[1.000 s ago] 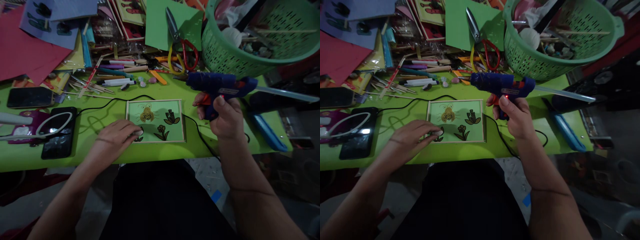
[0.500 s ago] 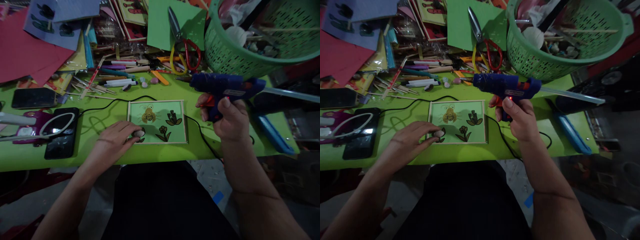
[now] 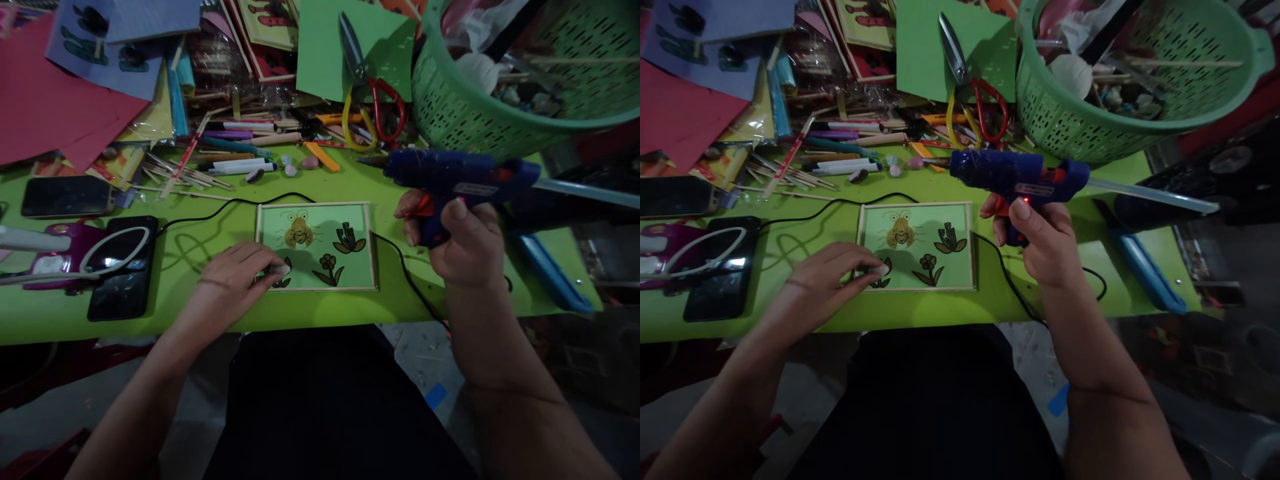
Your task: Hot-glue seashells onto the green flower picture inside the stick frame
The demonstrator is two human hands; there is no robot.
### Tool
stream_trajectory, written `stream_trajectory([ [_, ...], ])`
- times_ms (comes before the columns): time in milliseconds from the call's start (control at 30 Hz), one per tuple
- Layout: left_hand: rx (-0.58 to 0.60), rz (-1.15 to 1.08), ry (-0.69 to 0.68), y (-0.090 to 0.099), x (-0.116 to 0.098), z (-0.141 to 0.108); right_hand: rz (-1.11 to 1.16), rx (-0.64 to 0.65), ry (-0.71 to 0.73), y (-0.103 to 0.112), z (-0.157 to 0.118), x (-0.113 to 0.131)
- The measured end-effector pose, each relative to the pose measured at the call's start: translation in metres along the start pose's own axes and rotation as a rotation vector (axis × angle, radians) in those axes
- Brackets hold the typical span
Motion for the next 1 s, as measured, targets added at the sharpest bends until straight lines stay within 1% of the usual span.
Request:
stream_trajectory([
  [200,0.018,-0.024,0.021,-0.001,0.003,-0.001,-0.006,0.025,0.023,0.0,0.001,0.001],
  [367,0.01,-0.016,0.023,-0.003,0.003,-0.001,-0.04,0.029,0.014,-0.001,0.0,0.001],
  [467,0.017,-0.013,0.034,-0.004,0.003,0.0,-0.011,0.024,-0.004,-0.002,-0.001,0.002],
  [633,0.042,-0.051,0.06,-0.002,0.005,-0.001,0.049,0.064,-0.02,-0.003,0.0,0.002],
  [700,0.024,-0.087,0.087,0.003,0.009,-0.003,0.053,0.078,-0.022,-0.003,0.001,0.0],
  [800,-0.034,-0.08,0.112,0.012,0.02,-0.001,0.049,0.081,-0.075,-0.002,0.004,-0.005],
  [900,-0.066,-0.005,0.074,0.017,0.034,0.008,0.047,0.07,-0.147,-0.002,0.008,-0.009],
  [1000,-0.057,0.068,0.045,0.015,0.045,0.017,0.025,0.058,-0.205,-0.004,0.009,-0.011],
])
Point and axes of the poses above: each hand's wrist, its own z-axis towards the middle knuckle, its own y-axis out of the back of the hand, x = y × z, the point moved 3 cm from there along z, towards the middle knuckle, and after that the axes turned 5 degrees about x, right-handed, at the moved point
